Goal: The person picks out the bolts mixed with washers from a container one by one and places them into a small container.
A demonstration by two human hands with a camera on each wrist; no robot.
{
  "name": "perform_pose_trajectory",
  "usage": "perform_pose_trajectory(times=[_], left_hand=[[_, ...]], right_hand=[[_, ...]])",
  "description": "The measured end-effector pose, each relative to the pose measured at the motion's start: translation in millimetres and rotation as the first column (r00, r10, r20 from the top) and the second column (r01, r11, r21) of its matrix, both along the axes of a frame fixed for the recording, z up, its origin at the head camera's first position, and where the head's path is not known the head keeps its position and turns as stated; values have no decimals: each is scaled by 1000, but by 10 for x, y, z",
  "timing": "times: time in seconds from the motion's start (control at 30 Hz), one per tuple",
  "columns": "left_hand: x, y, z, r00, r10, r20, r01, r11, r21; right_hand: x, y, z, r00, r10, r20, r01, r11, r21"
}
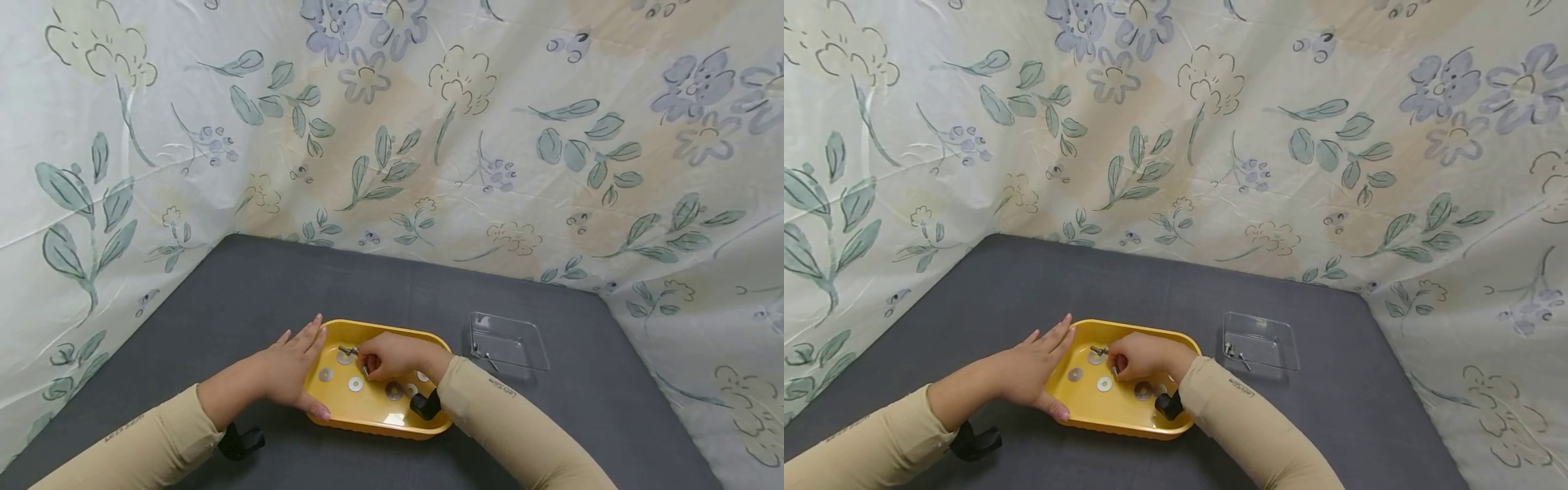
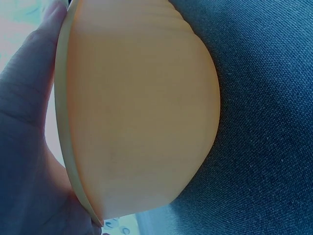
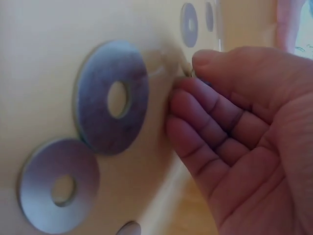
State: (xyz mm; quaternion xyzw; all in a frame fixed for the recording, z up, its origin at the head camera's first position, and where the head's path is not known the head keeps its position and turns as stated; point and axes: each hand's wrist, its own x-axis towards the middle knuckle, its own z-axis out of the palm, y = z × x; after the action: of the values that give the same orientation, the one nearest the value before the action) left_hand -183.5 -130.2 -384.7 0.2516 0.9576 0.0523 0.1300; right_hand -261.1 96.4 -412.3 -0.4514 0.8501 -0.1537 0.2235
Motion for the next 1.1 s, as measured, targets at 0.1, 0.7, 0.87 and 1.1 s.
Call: perform_pose_trajectory(times=[0.1,0.7,0.87,1.1], left_hand=[[1,-3,0,1000,2,3,-2,1000,-2],[-9,-12,-21,1000,13,13,-13,1000,-7],[-9,-14,-38,1000,21,7,-21,999,-24],[8,-4,-13,1000,11,5,-11,1000,-10]], right_hand=[[-12,10,16,1000,11,1,-11,1000,-12],[-68,265,495,999,-33,36,39,981,-191],[-72,397,647,996,-85,13,86,973,-215],[-75,617,793,983,-181,39,185,950,-250]])
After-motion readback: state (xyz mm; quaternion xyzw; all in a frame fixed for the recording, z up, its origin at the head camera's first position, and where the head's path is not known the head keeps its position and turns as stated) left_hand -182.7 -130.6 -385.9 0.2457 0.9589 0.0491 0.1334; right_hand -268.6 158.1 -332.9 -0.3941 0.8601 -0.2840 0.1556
